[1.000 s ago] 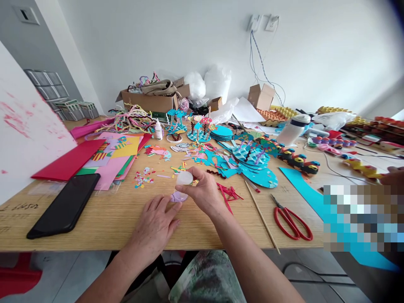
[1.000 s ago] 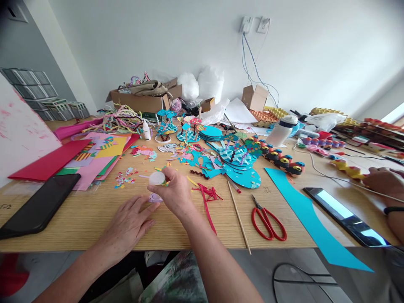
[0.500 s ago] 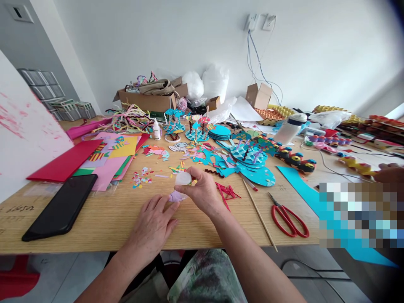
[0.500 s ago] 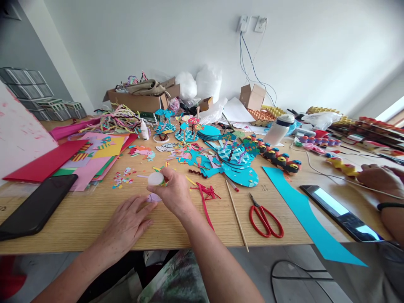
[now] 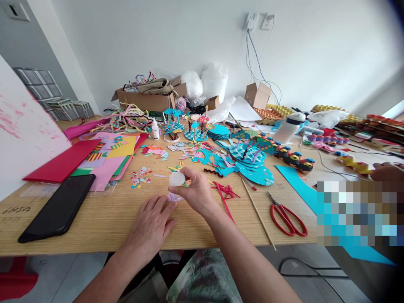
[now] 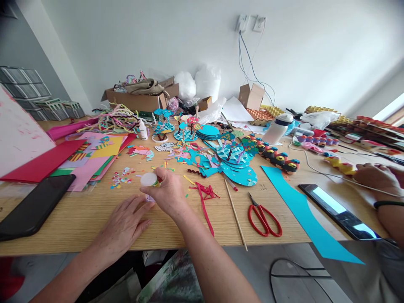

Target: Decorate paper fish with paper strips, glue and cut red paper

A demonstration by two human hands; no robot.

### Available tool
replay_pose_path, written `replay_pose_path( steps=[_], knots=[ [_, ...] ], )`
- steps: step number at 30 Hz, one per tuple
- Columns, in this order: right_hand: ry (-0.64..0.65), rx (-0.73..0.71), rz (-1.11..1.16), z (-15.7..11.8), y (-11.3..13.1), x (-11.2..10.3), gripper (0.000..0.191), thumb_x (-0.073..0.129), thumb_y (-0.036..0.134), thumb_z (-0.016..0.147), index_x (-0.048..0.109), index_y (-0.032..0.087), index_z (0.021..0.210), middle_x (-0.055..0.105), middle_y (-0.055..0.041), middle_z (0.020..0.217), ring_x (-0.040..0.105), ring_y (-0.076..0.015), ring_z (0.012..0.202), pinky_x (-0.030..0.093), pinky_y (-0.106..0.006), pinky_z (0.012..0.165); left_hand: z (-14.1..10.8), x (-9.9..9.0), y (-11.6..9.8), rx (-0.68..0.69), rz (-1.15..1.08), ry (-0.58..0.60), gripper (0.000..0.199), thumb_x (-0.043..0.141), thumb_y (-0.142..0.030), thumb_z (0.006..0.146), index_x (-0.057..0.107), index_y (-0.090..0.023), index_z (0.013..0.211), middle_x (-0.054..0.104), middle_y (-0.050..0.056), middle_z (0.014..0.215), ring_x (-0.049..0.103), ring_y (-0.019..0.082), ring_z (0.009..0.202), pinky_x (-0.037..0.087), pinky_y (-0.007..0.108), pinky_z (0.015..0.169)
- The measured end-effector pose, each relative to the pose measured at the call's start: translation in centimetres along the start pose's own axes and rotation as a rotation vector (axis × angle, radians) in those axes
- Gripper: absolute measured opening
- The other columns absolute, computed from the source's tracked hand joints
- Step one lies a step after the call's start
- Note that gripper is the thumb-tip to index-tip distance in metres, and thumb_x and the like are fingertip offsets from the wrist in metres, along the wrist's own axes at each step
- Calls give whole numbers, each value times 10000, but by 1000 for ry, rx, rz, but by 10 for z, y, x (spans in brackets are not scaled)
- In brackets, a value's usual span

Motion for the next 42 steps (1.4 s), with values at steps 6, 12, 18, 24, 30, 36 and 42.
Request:
replay_pose_path(
  steps=[6,12,18,24,30,36,42],
  knots=[
    [17,1,4,0,-2,1,227,729,254,578,509,203,602,505,66,588,452,-115,593,313,-218,565,-3,-1,2,-6,-57,-53,321,539,-271,831,509,-172,1135,569,103,1158,492,279,1091,392,452,950],
    [-3,-14,70,1,1,4,234,731,249,581,503,201,596,511,67,589,452,-109,588,313,-214,561,-3,-2,3,3,-89,-49,297,528,-276,832,505,-166,1107,585,102,1103,511,277,1062,405,450,931],
    [21,-7,47,1,2,4,230,725,245,575,499,204,588,489,74,574,440,-106,577,304,-213,549,-2,-4,2,4,-83,-77,270,491,-284,849,511,-182,1098,589,97,1104,519,276,1058,416,450,917],
    [-16,18,-33,3,-5,-5,218,718,288,582,520,203,619,503,63,607,453,-115,607,325,-221,581,-3,-2,1,-5,-27,-65,275,506,-280,850,545,-199,1109,572,98,1157,497,274,1096,401,443,941],
    [-11,9,-6,5,-9,-5,229,727,281,581,517,199,625,504,58,607,458,-118,608,330,-226,590,-1,-1,1,-2,-2,-42,338,530,-264,840,550,-248,1177,557,94,1173,493,277,1083,410,448,929],
    [-23,-5,47,6,-14,-8,228,722,273,588,511,205,640,511,62,618,463,-117,604,338,-225,596,2,0,-1,-23,7,0,369,534,-238,832,558,-284,1197,550,103,1170,485,303,1079,420,466,894],
    [-43,-18,28,6,-12,-11,234,721,263,579,499,201,616,511,58,602,463,-117,597,335,-225,587,5,1,-4,-45,33,56,390,560,-231,817,555,-278,1203,552,109,1151,478,312,1067,428,464,866]
  ],
)
Point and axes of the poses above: each hand's wrist, its own z-axis towards the middle knuckle, its own x-axis out of the palm, y = z × x, the point moved 8 cm from there along z, towards the middle knuckle
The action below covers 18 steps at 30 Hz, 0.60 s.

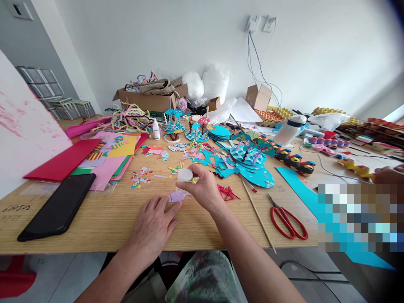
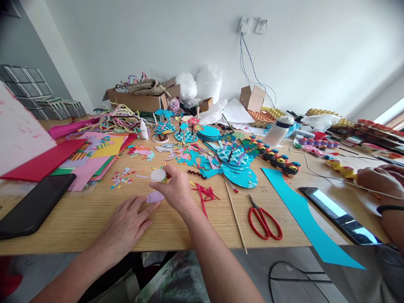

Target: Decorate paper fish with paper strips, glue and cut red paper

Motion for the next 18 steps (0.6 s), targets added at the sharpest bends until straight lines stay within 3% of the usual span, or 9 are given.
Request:
replay_pose_path(
  steps=[18],
  knots=[
    [35,19,-65,9,9,18,276,739,278,569,474,203,601,479,66,591,442,-112,579,298,-220,550,2,1,0,-66,-23,44,372,550,-213,821,563,-263,1189,551,100,1166,464,302,1078,400,465,893]
  ],
)
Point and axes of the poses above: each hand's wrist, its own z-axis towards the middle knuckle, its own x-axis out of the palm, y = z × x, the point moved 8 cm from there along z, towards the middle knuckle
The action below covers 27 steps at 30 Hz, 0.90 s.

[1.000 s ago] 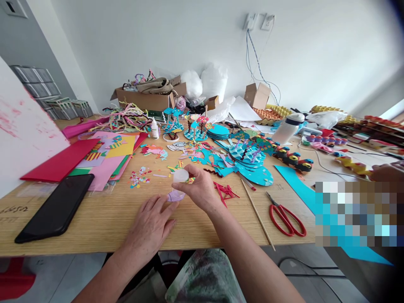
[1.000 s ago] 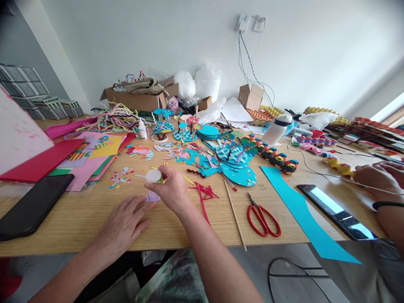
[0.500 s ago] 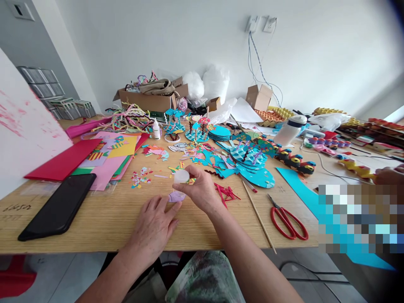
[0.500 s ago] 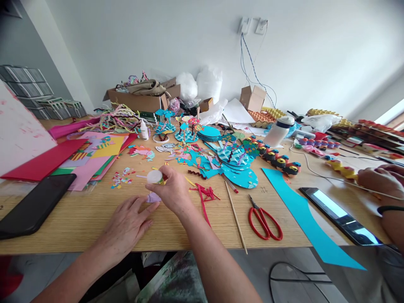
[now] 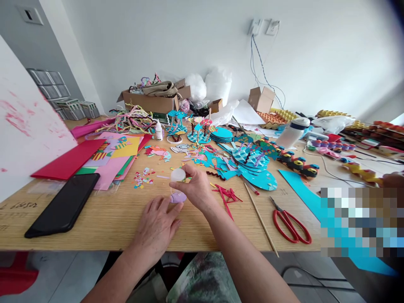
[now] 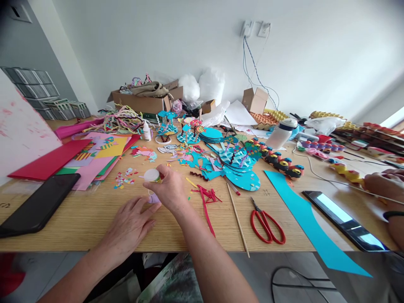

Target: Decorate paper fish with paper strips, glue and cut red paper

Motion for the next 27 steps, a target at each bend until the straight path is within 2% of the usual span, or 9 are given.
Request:
replay_pose_path(
  steps=[9,15,27],
  knots=[
    [8,12,4,-3,-5,-6,231,727,286,577,519,210,642,500,62,606,460,-119,592,317,-222,571,0,-2,-1,6,8,-22,362,561,-225,821,573,-254,1182,560,108,1135,478,307,1050,415,471,873],
    [2,-21,39,1,0,-1,258,743,260,553,495,204,596,483,68,585,437,-111,577,297,-214,546,-1,-1,0,7,17,-36,362,554,-213,822,574,-258,1180,559,109,1143,474,306,1054,419,466,867],
    [-41,18,58,0,-12,-10,246,729,299,572,504,202,594,506,69,586,449,-110,580,331,-218,574,-1,0,1,9,-4,-38,375,552,-231,825,555,-270,1199,548,103,1161,458,301,1083,396,463,893]
  ],
)
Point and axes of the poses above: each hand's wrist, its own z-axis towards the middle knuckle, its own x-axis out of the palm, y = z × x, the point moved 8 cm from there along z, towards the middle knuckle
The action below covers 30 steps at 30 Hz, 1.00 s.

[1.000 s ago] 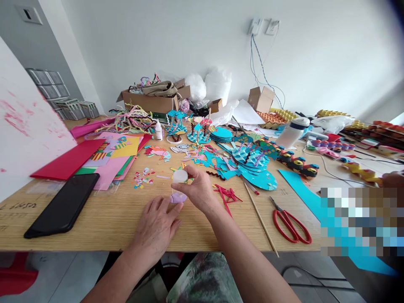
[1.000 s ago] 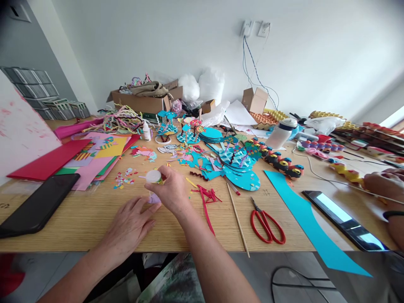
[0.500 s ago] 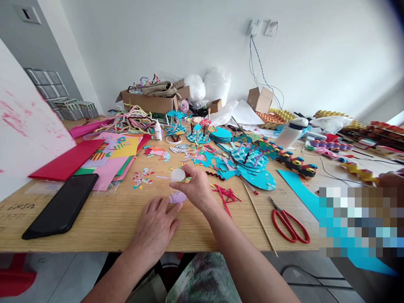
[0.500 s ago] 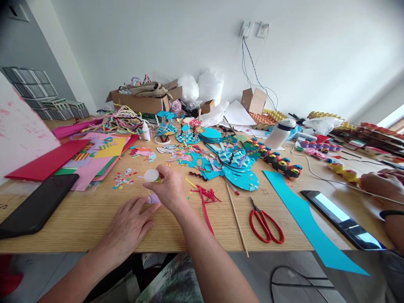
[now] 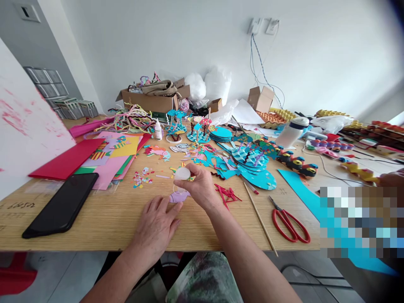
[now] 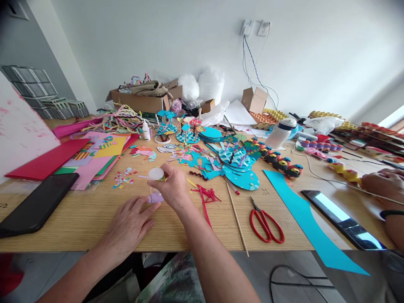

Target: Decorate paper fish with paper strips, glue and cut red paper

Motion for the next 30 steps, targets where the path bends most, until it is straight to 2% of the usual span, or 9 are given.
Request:
replay_pose_path(
  steps=[6,13,19,26,30],
  knots=[
    [8,-6,-15,0,-1,2,240,716,299,568,496,204,591,512,66,587,451,-111,580,331,-217,563,-1,1,1,1,0,-10,381,548,-234,824,547,-277,1203,543,98,1158,449,299,1091,394,461,890],
    [20,-47,-29,1,10,11,245,705,314,589,486,207,578,480,66,577,445,-111,568,325,-219,553,-1,1,1,4,-15,-9,362,522,-226,829,551,-272,1187,541,95,1150,455,295,1062,392,465,889],
    [23,-18,-65,2,3,3,248,730,269,575,491,209,606,517,64,599,466,-118,591,339,-219,575,0,2,0,9,0,-1,401,544,-228,823,526,-296,1217,537,84,1145,441,293,1076,393,445,875],
    [29,-58,-50,4,10,11,276,733,284,572,468,206,582,475,68,582,446,-113,578,323,-220,557,0,1,0,6,-5,6,393,541,-208,821,535,-274,1209,542,88,1140,458,288,1056,400,448,874],
    [16,-35,-26,3,1,1,249,728,288,581,493,205,600,508,64,598,464,-115,588,344,-220,569,0,-1,0,6,-19,6,400,543,-226,825,528,-291,1219,541,89,1137,452,293,1073,398,451,877]
  ],
)
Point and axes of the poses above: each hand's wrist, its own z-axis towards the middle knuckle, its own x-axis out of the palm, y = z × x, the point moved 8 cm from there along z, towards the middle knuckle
